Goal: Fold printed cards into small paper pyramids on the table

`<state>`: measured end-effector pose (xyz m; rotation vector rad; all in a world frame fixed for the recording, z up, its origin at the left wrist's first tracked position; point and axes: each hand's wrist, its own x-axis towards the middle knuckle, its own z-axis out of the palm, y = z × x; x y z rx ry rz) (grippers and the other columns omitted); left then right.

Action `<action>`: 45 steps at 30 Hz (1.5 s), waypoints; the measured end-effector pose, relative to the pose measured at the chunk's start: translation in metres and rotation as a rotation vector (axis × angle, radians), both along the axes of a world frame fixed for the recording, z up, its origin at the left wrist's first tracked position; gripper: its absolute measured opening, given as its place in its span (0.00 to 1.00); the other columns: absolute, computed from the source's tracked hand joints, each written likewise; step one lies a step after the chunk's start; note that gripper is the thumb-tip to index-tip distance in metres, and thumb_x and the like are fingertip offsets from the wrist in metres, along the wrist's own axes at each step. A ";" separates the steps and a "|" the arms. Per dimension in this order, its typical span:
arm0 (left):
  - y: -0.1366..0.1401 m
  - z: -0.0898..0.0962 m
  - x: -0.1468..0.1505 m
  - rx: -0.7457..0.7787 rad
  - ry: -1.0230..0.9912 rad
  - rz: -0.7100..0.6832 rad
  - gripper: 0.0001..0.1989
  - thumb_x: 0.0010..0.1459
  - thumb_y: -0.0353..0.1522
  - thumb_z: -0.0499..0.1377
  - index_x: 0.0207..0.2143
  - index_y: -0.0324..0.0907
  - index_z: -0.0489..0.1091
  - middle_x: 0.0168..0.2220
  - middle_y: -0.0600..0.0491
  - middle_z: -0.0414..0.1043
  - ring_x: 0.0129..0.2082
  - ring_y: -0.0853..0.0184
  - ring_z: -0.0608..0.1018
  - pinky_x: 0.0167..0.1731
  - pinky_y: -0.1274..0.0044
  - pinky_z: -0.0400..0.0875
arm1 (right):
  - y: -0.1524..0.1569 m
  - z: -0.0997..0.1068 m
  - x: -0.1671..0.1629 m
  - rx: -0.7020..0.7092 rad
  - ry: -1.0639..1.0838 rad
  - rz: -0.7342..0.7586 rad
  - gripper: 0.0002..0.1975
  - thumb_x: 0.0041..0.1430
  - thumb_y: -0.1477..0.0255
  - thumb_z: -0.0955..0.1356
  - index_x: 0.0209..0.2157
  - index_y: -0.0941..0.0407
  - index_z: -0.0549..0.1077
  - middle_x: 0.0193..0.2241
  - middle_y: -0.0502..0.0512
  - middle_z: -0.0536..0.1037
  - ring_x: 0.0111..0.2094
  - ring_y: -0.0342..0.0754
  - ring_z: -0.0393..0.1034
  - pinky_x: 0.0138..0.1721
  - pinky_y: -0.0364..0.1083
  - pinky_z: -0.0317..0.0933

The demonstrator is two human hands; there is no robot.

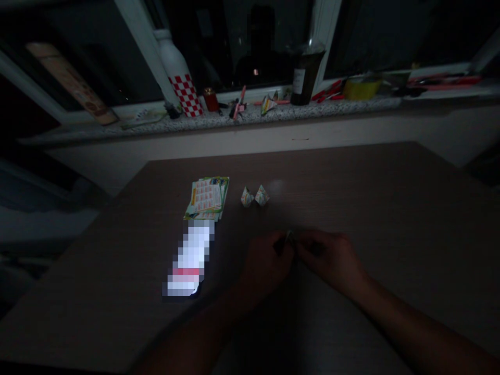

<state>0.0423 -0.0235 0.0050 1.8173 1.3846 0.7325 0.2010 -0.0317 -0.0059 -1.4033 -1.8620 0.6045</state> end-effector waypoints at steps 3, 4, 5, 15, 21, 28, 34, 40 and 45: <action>0.001 -0.002 -0.001 -0.017 0.024 0.020 0.11 0.55 0.34 0.53 0.28 0.39 0.73 0.25 0.53 0.74 0.25 0.67 0.75 0.24 0.78 0.61 | 0.000 0.003 -0.002 0.007 0.012 -0.041 0.05 0.50 0.72 0.68 0.25 0.57 0.75 0.20 0.49 0.77 0.21 0.44 0.72 0.23 0.41 0.62; 0.002 -0.002 -0.002 -0.028 0.024 0.029 0.11 0.55 0.34 0.53 0.28 0.39 0.73 0.25 0.53 0.74 0.25 0.66 0.75 0.24 0.78 0.60 | 0.000 0.003 -0.002 0.006 0.016 -0.052 0.04 0.49 0.73 0.68 0.24 0.57 0.75 0.19 0.49 0.77 0.20 0.44 0.72 0.23 0.40 0.62; 0.002 -0.002 -0.003 -0.040 0.015 0.037 0.11 0.55 0.35 0.54 0.28 0.39 0.74 0.25 0.53 0.74 0.25 0.66 0.75 0.24 0.78 0.61 | 0.001 0.004 -0.002 -0.001 0.021 -0.057 0.04 0.49 0.73 0.68 0.24 0.57 0.75 0.19 0.49 0.77 0.20 0.44 0.71 0.22 0.40 0.61; 0.011 -0.012 0.000 -0.579 -0.846 0.029 0.06 0.41 0.29 0.62 0.26 0.37 0.72 0.24 0.55 0.70 0.24 0.71 0.71 0.29 0.79 0.64 | 0.002 -0.004 -0.001 -0.118 0.326 -0.047 0.05 0.50 0.71 0.69 0.29 0.57 0.71 0.21 0.50 0.74 0.22 0.43 0.69 0.21 0.40 0.62; 0.012 -0.012 0.001 -0.663 -0.974 0.052 0.02 0.42 0.28 0.60 0.22 0.37 0.70 0.23 0.54 0.68 0.23 0.72 0.69 0.27 0.80 0.64 | -0.003 0.009 0.006 0.192 0.118 0.214 0.11 0.56 0.74 0.68 0.42 0.54 0.73 0.37 0.56 0.78 0.37 0.47 0.74 0.38 0.45 0.69; 0.011 -0.009 0.001 -0.713 -0.964 0.087 0.03 0.42 0.29 0.60 0.20 0.37 0.69 0.23 0.55 0.66 0.22 0.73 0.68 0.24 0.82 0.62 | 0.000 0.009 0.006 0.196 0.013 0.271 0.13 0.59 0.74 0.66 0.46 0.52 0.74 0.40 0.56 0.79 0.39 0.47 0.75 0.38 0.44 0.70; 0.008 -0.005 -0.004 -0.719 -0.912 0.093 0.04 0.44 0.31 0.59 0.21 0.38 0.69 0.23 0.54 0.67 0.24 0.71 0.69 0.25 0.80 0.65 | 0.004 0.016 -0.001 0.185 -0.069 0.295 0.11 0.59 0.75 0.65 0.41 0.52 0.76 0.36 0.55 0.80 0.35 0.47 0.75 0.35 0.44 0.69; 0.015 -0.002 -0.015 -0.734 -0.992 0.141 0.04 0.45 0.30 0.59 0.23 0.37 0.69 0.24 0.54 0.67 0.25 0.71 0.70 0.25 0.79 0.67 | 0.018 0.033 -0.012 0.104 -0.143 0.342 0.09 0.60 0.76 0.65 0.37 0.55 0.77 0.33 0.54 0.79 0.32 0.45 0.74 0.33 0.42 0.65; 0.023 0.001 -0.028 -0.690 -1.126 0.227 0.08 0.51 0.33 0.57 0.32 0.38 0.69 0.29 0.52 0.71 0.27 0.68 0.74 0.26 0.76 0.70 | 0.053 0.048 -0.022 0.109 -0.246 0.340 0.09 0.60 0.72 0.65 0.31 0.55 0.78 0.26 0.51 0.79 0.26 0.44 0.72 0.28 0.41 0.59</action>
